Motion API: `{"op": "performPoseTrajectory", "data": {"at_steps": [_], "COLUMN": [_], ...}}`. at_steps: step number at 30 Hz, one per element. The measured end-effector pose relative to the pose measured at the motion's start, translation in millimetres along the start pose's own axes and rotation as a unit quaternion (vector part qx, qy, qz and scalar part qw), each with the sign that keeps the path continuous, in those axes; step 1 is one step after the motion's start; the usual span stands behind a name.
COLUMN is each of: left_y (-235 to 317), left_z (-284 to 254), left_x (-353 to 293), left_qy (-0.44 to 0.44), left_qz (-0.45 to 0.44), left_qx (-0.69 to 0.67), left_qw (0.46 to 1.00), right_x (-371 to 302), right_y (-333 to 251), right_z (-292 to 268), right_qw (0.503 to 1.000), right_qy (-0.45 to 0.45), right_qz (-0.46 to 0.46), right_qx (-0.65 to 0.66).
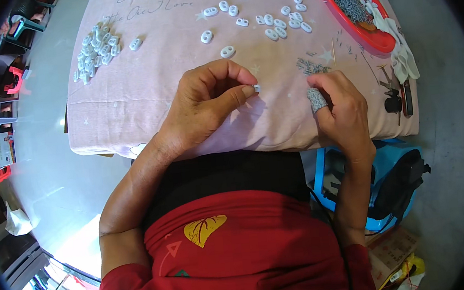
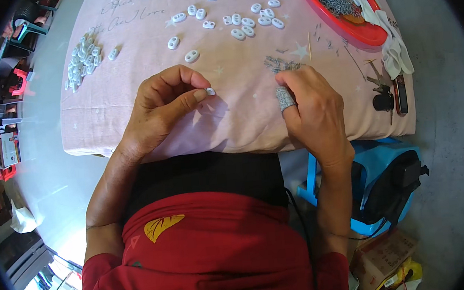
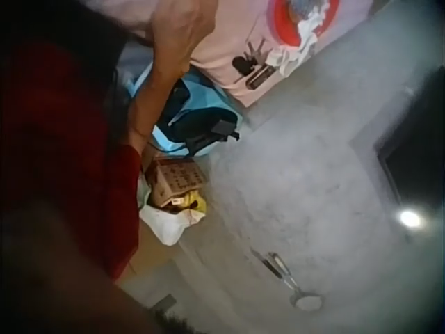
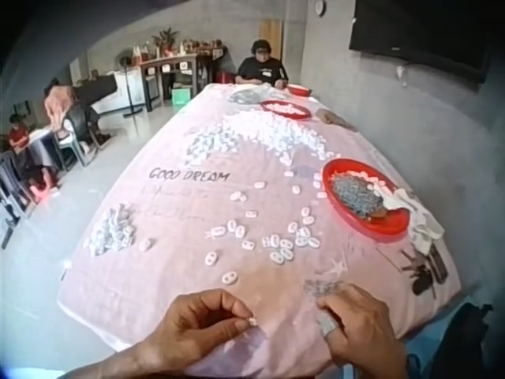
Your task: The person assembles plastic cord locks by inserting small springs and inner pieces into plastic housings by hand and using a wooden stick.
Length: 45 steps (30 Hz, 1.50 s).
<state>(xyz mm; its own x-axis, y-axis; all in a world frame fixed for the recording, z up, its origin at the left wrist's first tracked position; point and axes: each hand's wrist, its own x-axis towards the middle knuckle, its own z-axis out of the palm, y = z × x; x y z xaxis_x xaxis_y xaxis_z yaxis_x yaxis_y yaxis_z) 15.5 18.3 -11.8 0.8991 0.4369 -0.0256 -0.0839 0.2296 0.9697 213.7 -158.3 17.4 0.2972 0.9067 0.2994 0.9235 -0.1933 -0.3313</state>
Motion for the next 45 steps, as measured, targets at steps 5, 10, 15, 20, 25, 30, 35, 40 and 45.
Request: {"op": "performPoseTrajectory", "data": {"at_steps": [5,10,15,20,25,30,35,40,45], "left_y": [1.3,-1.5,-1.5,-7.7,-7.3,-8.9,-7.3,-0.4,-0.5], "left_z": [4.3,6.3,5.4,6.7,7.4,8.2,8.5,9.6,9.5], "left_x": [-4.2,-6.5,-5.5,-8.1,-9.0,-7.3,-8.6,-9.3,-8.4], "left_qy": [-0.002,0.003,0.01,0.009,-0.005,0.007,0.002,-0.014,-0.014], "left_qz": [-0.026,-0.005,-0.007,0.017,0.025,0.045,0.049,-0.013,-0.006], "left_qx": [0.027,0.047,0.052,0.086,0.165,0.156,0.188,0.175,0.178], "left_qw": [0.999,0.999,0.999,0.996,0.986,0.987,0.981,0.984,0.984], "right_x": [-2.4,-1.4,-5.9,-9.3,-12.2,-12.1,-14.4,-17.5,-18.6], "right_y": [0.4,-2.8,5.4,3.2,5.1,9.6,11.5,22.7,22.7], "right_z": [1.5,4.6,1.8,-3.6,1.9,-9.3,-5.8,-3.7,-7.6], "right_qw": [0.999,1.0,1.0,0.999,0.997,0.986,0.99,0.97,0.956], "right_qy": [0.006,-0.016,0.007,-0.005,0.001,-0.013,-0.02,0.021,0.018], "right_qz": [-0.027,0.003,-0.01,-0.017,0.013,0.074,0.043,0.102,0.163], "right_qx": [0.026,-0.003,0.018,0.045,0.076,0.151,0.134,0.221,0.243]}}
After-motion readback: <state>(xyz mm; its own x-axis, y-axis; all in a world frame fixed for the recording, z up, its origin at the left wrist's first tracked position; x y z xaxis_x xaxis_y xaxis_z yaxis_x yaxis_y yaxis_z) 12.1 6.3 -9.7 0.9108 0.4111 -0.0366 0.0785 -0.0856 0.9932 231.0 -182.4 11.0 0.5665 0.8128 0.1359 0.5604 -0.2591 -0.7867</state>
